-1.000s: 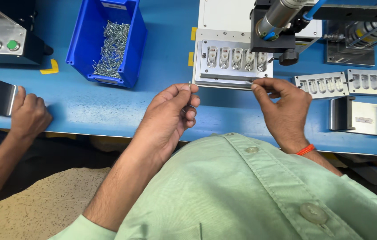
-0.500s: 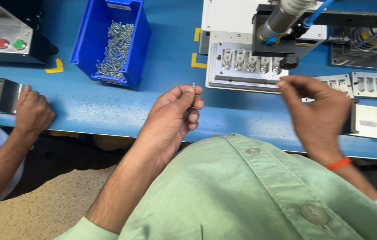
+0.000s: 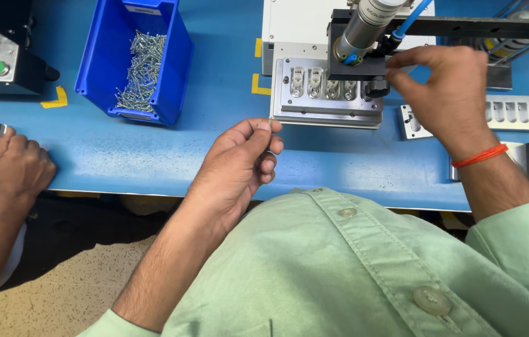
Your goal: The person picks small metal screws from a blue bin and places them into slots on a white fixture mounted on a workbench. The person repeatedly opens and closes the fixture, inserts screws one at a time, and uses a pneumatic press to secure them. The process is repeated multiple times throughout the clip.
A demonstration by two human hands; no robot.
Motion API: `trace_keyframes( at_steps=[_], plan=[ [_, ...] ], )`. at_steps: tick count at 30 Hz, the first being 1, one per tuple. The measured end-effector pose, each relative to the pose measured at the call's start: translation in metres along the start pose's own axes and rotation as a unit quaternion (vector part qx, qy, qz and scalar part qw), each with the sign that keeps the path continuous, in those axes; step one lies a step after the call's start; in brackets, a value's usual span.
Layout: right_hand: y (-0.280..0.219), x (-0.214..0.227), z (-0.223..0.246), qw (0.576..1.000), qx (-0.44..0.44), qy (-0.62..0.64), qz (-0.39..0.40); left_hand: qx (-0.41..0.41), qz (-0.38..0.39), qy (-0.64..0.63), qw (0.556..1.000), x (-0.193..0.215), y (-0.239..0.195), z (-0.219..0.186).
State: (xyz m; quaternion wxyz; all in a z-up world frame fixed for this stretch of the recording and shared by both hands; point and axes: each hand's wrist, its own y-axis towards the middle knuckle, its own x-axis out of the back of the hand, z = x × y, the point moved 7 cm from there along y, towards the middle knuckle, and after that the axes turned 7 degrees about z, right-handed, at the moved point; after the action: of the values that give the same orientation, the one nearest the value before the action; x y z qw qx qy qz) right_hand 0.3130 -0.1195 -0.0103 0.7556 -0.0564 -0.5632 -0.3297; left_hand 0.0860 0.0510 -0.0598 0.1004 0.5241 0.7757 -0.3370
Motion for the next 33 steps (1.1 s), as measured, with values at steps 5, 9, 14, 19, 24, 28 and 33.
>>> trace_keyframes(
  at_steps=[5,9,14,19,24,28,33],
  plan=[
    [0.02,-0.024,-0.017,0.989,0.0,-0.135,0.066,-0.013,-0.011,-0.008,1.0,0.001,-0.003,-0.001],
    [0.031,-0.021,-0.024,0.988,0.003,-0.131,0.079,-0.019,-0.013,-0.008,1.0,-0.001,-0.005,-0.003],
    [0.015,0.021,0.007,0.999,-0.013,0.04,0.028,-0.017,-0.001,0.04,0.999,-0.007,-0.008,-0.005],
    [-0.018,0.044,0.055,0.963,-0.111,0.241,0.04,-0.023,0.065,0.161,0.985,-0.027,0.001,-0.01],
    [-0.021,0.026,0.1,0.939,-0.092,0.289,0.161,-0.032,0.158,0.24,0.957,-0.06,0.019,-0.011],
    [-0.019,0.032,0.097,0.947,-0.103,0.262,0.156,-0.068,0.176,0.31,0.932,-0.071,0.023,-0.017],
    [-0.023,0.041,0.087,0.95,-0.074,0.285,0.105,-0.046,0.177,0.234,0.955,-0.072,0.029,-0.012]
  ],
)
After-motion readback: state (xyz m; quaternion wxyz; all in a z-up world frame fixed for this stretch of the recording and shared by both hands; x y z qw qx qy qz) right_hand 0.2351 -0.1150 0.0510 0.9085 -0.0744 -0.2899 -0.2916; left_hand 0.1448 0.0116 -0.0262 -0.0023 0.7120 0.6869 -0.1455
